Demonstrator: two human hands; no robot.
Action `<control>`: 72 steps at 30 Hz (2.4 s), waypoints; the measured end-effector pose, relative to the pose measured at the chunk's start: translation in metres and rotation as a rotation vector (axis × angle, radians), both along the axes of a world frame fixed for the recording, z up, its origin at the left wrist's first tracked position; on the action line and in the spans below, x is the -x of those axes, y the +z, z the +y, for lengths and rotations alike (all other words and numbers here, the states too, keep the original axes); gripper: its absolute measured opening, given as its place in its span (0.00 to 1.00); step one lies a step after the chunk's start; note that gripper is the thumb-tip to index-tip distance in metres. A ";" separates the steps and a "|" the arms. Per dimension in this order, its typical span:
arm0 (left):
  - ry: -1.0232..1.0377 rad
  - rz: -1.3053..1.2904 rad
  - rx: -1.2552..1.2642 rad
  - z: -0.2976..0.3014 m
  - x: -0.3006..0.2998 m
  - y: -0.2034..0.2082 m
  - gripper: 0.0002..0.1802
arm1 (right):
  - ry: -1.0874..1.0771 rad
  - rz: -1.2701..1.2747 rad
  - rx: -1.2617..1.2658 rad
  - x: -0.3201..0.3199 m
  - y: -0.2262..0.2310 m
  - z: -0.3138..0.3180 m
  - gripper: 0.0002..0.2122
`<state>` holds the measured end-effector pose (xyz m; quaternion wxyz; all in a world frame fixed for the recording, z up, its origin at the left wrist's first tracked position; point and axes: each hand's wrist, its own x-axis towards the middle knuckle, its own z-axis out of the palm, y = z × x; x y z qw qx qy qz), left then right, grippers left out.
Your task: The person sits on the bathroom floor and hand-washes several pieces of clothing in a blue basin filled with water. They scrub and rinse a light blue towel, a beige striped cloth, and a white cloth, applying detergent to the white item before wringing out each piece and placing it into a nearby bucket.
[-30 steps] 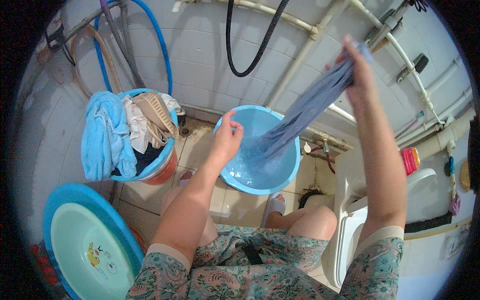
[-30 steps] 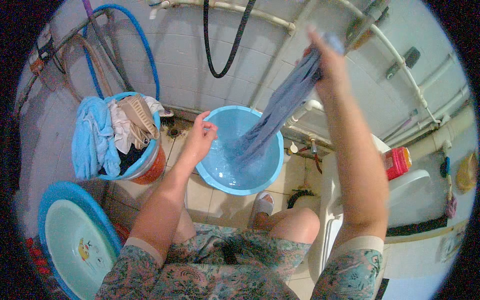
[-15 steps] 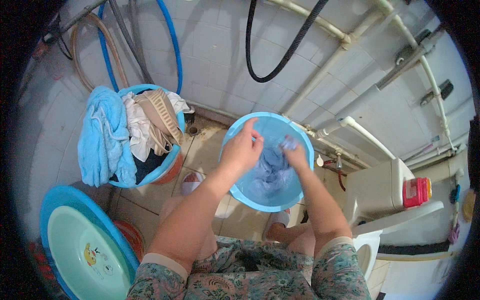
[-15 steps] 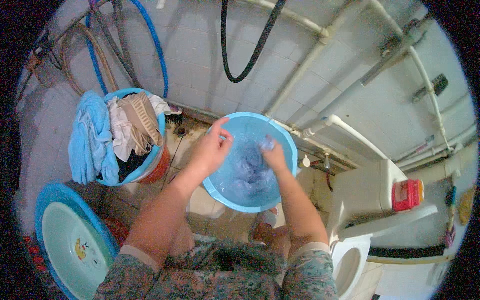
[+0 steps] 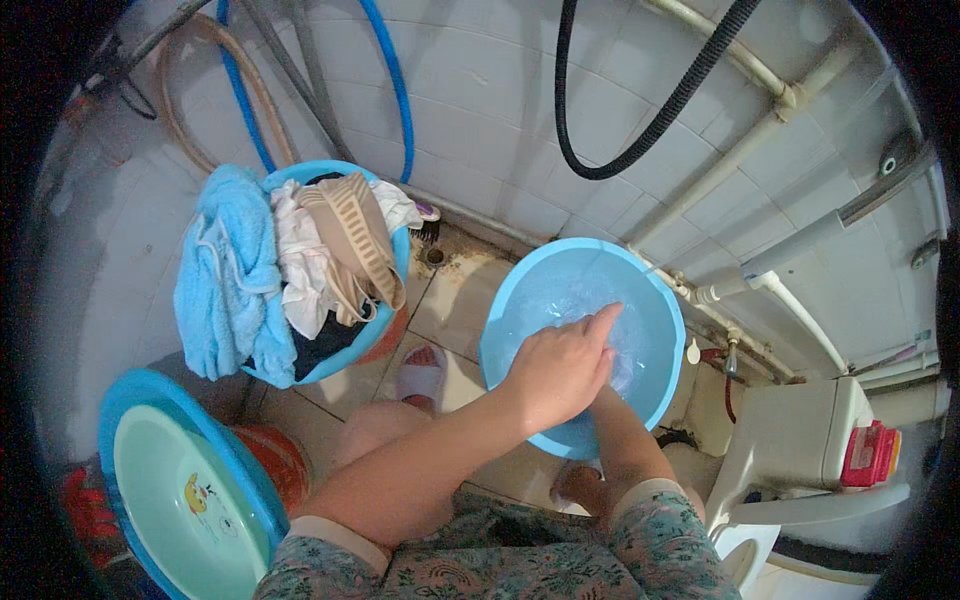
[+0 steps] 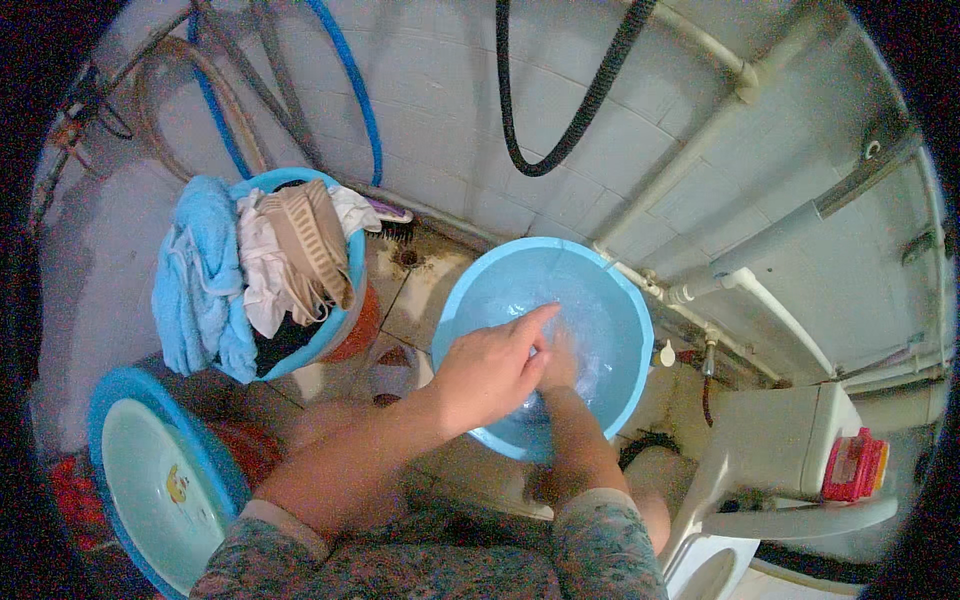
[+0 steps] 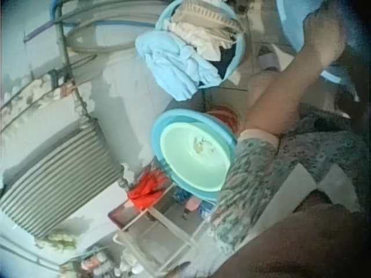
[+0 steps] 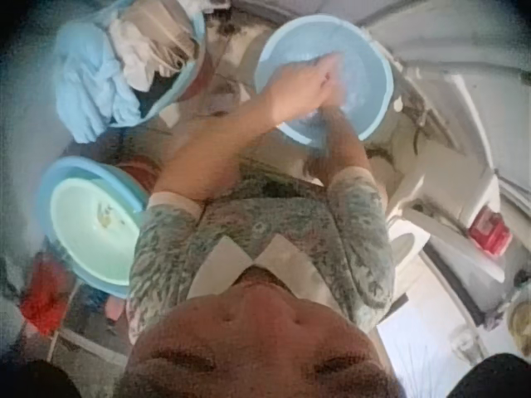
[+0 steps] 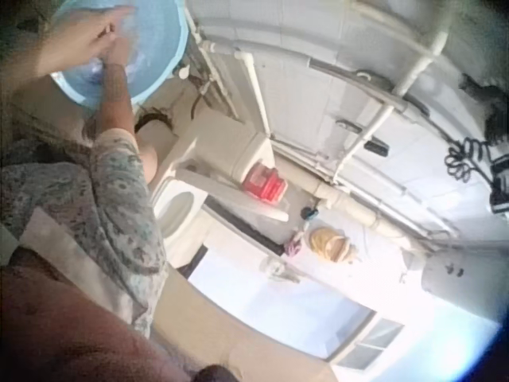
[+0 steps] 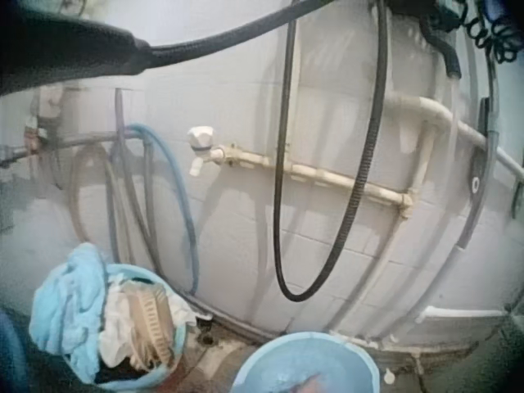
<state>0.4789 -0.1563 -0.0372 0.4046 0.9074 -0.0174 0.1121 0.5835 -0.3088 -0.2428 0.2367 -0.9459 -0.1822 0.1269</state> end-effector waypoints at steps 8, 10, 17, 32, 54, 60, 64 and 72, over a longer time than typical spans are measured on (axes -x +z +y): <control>-0.087 0.127 -0.220 0.004 -0.001 -0.029 0.15 | -0.210 0.538 -0.597 0.002 0.076 -0.030 0.16; -0.093 0.178 -0.287 0.006 -0.006 -0.033 0.13 | -0.396 0.627 -0.922 0.002 0.122 -0.041 0.11; 0.038 0.159 -0.268 0.013 0.004 -0.034 0.11 | -0.327 0.320 -1.174 0.001 0.334 -0.037 0.10; 0.057 0.201 -0.294 0.029 0.008 -0.019 0.13 | -0.220 -0.036 -1.099 -0.014 0.333 -0.007 0.11; -0.234 0.204 -0.327 0.001 -0.007 -0.041 0.17 | 0.099 -0.174 0.391 -0.002 -0.025 0.019 0.27; -0.341 0.374 -0.477 -0.011 -0.023 -0.067 0.18 | -0.039 0.406 -0.242 0.001 0.027 -0.032 0.24; -0.264 0.388 -0.588 -0.015 -0.021 -0.066 0.18 | -0.158 0.527 -0.643 0.039 0.129 -0.025 0.16; -0.263 0.078 -0.419 -0.043 -0.012 -0.062 0.28 | -0.309 0.547 -1.214 0.062 0.176 -0.040 0.13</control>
